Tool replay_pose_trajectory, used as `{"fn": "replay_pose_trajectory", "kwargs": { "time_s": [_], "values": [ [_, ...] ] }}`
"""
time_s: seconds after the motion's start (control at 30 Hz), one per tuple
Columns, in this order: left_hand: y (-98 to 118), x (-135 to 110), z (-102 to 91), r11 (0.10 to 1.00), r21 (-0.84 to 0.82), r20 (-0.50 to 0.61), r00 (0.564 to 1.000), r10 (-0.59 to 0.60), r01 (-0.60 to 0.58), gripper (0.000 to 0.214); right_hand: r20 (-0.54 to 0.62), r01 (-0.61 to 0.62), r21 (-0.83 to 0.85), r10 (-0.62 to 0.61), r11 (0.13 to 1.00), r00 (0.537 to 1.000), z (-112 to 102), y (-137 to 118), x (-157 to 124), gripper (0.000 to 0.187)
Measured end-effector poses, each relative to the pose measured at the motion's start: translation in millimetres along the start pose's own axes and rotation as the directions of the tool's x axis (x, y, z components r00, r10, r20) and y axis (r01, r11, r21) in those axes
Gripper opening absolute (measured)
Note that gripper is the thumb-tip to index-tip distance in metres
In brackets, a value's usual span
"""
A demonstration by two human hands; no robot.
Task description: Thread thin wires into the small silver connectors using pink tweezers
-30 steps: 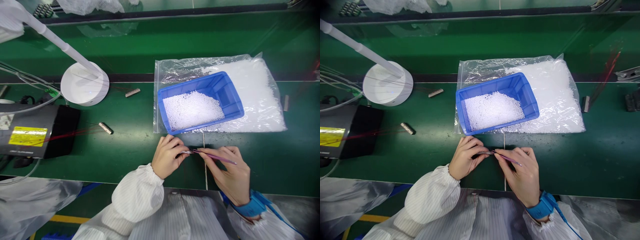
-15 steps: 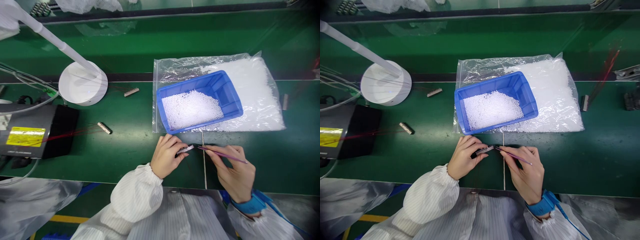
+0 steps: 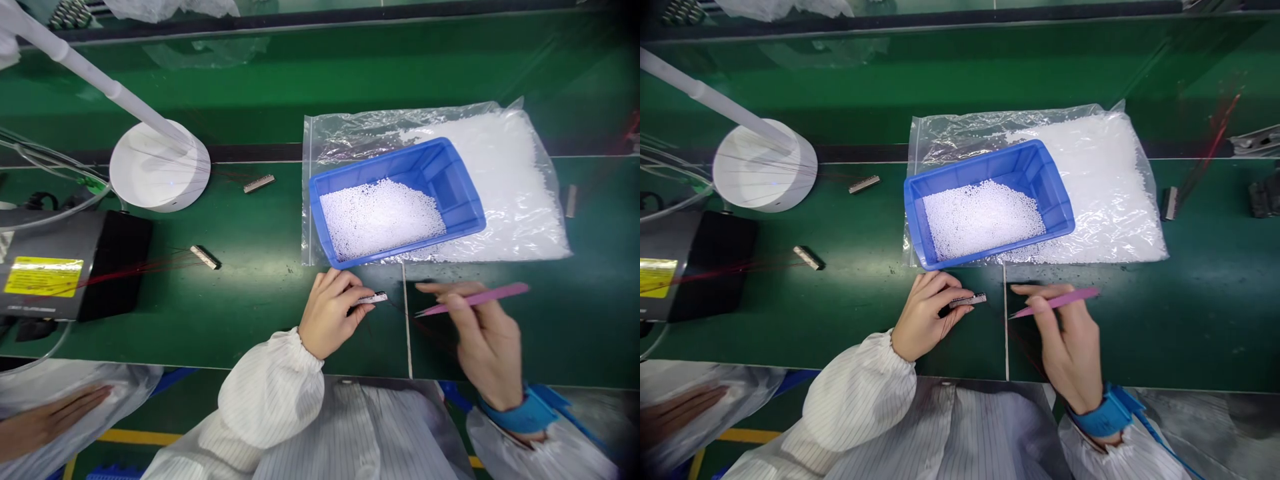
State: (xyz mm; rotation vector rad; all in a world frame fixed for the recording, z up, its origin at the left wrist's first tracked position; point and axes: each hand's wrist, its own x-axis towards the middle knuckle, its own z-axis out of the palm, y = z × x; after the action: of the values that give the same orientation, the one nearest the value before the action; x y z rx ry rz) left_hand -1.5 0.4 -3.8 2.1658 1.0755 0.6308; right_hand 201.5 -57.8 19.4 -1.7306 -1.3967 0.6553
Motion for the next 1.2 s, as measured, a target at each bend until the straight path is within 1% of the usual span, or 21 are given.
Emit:
{"fn": "replay_pose_trajectory", "kwargs": {
  "time_s": [0.03,0.07,0.1,0.17,0.27,0.37,0.53,0.67,0.77,0.87,0.93,0.97,1.0,1.03,1.1,1.13,1.17,1.2],
  "values": [
    [0,0,-0.1,1.0,0.002,-0.001,1.0,-0.001,0.001,0.013,0.089,-0.009,-0.042,0.013,0.999,0.996,2,0,-1,0.015],
    [0,0,-0.2,1.0,0.004,-0.001,1.0,-0.002,0.002,0.013,0.148,-0.008,-0.071,0.018,0.997,0.989,4,0,-2,0.017],
    [0,1,-0.2,1.0,0.005,-0.001,1.0,-0.003,0.003,0.013,0.188,-0.005,-0.084,0.021,0.996,0.982,7,0,-3,0.018],
    [1,1,-0.5,1.0,0.004,0.002,1.0,-0.006,0.006,0.013,0.225,-0.002,-0.085,0.021,0.996,0.974,11,-3,-5,0.021],
    [1,2,-1.1,1.0,-0.004,0.005,1.0,-0.012,0.012,0.013,0.234,0.023,-0.092,-0.001,0.995,0.972,15,-6,-6,0.022],
    [3,3,-2.2,1.0,-0.008,0.013,1.0,-0.02,0.02,0.014,0.24,0.066,-0.097,-0.041,0.993,0.97,16,-8,-5,0.019],
    [6,5,-2.9,0.999,0.019,0.049,0.998,-0.035,0.034,0.017,0.248,0.204,-0.126,-0.169,0.971,0.954,15,-9,-5,0.011],
    [7,7,-1.6,0.999,0.028,0.049,0.998,-0.034,0.033,0.016,0.263,0.29,-0.162,-0.241,0.943,0.934,16,-12,-5,0.01],
    [8,7,-1.4,0.999,0.033,0.051,0.998,-0.036,0.034,0.015,0.284,0.3,-0.164,-0.246,0.94,0.927,16,-11,-5,0.01],
    [8,7,-1.8,0.998,0.051,0.071,0.997,-0.044,0.04,0.014,0.295,0.237,-0.143,-0.187,0.961,0.937,13,-6,-3,0.01],
    [8,7,-1.9,0.998,0.055,0.079,0.996,-0.048,0.044,0.014,0.261,0.156,-0.108,-0.124,0.982,0.957,7,-4,1,0.01],
    [8,7,-2.0,0.998,0.05,0.079,0.996,-0.05,0.046,0.014,0.22,0.113,-0.081,-0.093,0.99,0.971,4,-4,3,0.01],
    [8,7,-2.0,0.998,0.04,0.076,0.996,-0.053,0.05,0.014,0.156,0.084,-0.054,-0.075,0.995,0.985,0,-4,6,0.011],
    [8,7,-2.0,0.998,0.029,0.073,0.996,-0.056,0.054,0.014,0.069,0.073,-0.038,-0.07,0.997,0.995,-4,-5,9,0.012],
    [8,7,-2.3,0.998,0.008,0.072,0.995,-0.064,0.063,0.014,-0.102,0.082,-0.044,-0.086,0.996,0.991,-10,-8,13,0.017],
    [8,7,-2.6,0.998,0.002,0.075,0.995,-0.067,0.067,0.015,-0.154,0.094,-0.049,-0.101,0.994,0.983,-12,-10,15,0.02],
    [8,7,-2.9,0.997,-0.002,0.078,0.994,-0.07,0.071,0.015,-0.176,0.104,-0.042,-0.11,0.994,0.978,-13,-11,16,0.022],
    [8,8,-3.3,0.997,-0.004,0.08,0.994,-0.074,0.075,0.015,-0.167,0.108,-0.019,-0.11,0.994,0.98,-13,-13,15,0.024]
  ]
}}
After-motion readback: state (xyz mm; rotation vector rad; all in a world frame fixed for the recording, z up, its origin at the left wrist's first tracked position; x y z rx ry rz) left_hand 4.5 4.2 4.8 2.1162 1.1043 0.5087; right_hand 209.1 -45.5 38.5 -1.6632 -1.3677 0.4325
